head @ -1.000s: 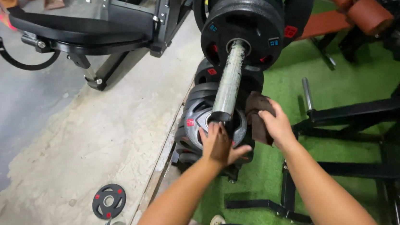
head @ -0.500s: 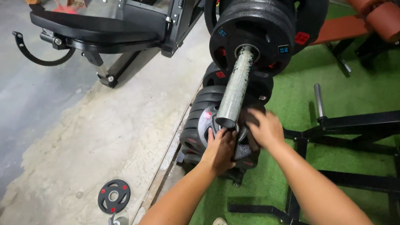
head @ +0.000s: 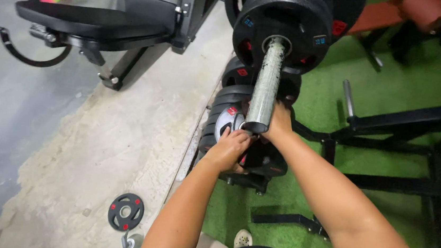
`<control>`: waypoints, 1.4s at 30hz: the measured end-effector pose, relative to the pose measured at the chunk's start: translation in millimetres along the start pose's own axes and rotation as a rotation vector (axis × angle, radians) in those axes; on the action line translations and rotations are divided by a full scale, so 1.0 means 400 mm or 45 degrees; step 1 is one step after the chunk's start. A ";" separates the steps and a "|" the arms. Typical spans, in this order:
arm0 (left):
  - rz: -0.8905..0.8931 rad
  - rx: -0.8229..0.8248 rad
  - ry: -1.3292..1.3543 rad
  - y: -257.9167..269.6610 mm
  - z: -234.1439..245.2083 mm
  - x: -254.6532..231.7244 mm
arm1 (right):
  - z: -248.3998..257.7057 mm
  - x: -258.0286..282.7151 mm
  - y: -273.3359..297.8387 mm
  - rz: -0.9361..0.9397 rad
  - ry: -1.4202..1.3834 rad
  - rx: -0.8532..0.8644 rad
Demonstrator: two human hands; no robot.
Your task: Clean and wipe down weight plates on a storage rack using a cloth.
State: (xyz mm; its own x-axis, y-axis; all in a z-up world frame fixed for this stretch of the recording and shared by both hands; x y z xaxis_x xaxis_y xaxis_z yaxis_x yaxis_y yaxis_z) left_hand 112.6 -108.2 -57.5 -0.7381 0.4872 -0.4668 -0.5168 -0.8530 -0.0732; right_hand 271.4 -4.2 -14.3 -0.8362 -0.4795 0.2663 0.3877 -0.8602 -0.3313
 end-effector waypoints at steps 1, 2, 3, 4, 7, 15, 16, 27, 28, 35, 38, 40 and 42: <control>-0.017 0.002 0.002 -0.002 0.003 0.005 | -0.001 -0.001 0.018 -0.012 0.011 -0.006; -0.020 0.012 0.006 -0.003 0.008 0.011 | -0.001 -0.003 0.034 -0.105 0.037 -0.057; -0.023 0.028 0.014 -0.001 0.010 0.016 | -0.003 -0.002 0.056 -0.203 0.063 -0.104; -0.041 0.035 0.020 0.005 0.013 0.020 | 0.005 -0.007 0.092 -0.220 0.074 -0.107; -0.095 0.037 0.040 0.020 0.027 0.041 | 0.042 0.015 0.181 -0.182 0.315 -0.017; -0.082 -0.645 0.163 0.078 0.048 0.116 | 0.006 0.066 0.210 -0.194 -0.007 -0.074; -0.102 -0.623 0.170 0.065 0.024 0.161 | -0.003 0.077 0.190 -0.223 -0.004 -0.079; 0.871 -0.198 1.943 0.016 -0.043 0.384 | -0.079 0.355 -0.061 -0.647 0.226 -0.012; 0.867 -0.189 1.940 0.015 -0.022 0.390 | -0.083 0.382 -0.062 -0.655 0.228 -0.016; 0.871 0.015 2.702 0.016 -0.015 0.443 | -0.084 0.479 0.108 -0.024 0.235 0.150; 0.772 0.126 2.512 0.013 -0.005 0.436 | -0.019 0.439 0.188 0.139 0.129 0.198; 0.752 0.173 2.412 0.009 0.011 0.414 | 0.020 0.405 0.212 0.132 0.078 0.231; 0.898 0.110 2.403 0.016 0.017 0.392 | 0.040 0.367 0.226 -0.212 0.355 0.457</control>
State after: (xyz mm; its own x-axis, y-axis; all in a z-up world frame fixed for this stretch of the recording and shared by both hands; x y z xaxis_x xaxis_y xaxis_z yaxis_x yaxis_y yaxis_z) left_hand -9.4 -36.3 -125.3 0.4808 -0.6812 -0.5521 -0.4545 -0.7321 0.5074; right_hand 189.7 -155.1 9.3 -0.9514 -0.3073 0.0206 0.3079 -0.9505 0.0413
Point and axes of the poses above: each hand's wrist, its own y-axis away from the middle knuckle, its own z-axis out of the back of the hand, x = y × z, the point moved 1 cm from there along -y, towards the middle knuckle, and after that the axes turned 10 degrees about y, right-handed, at the moved point
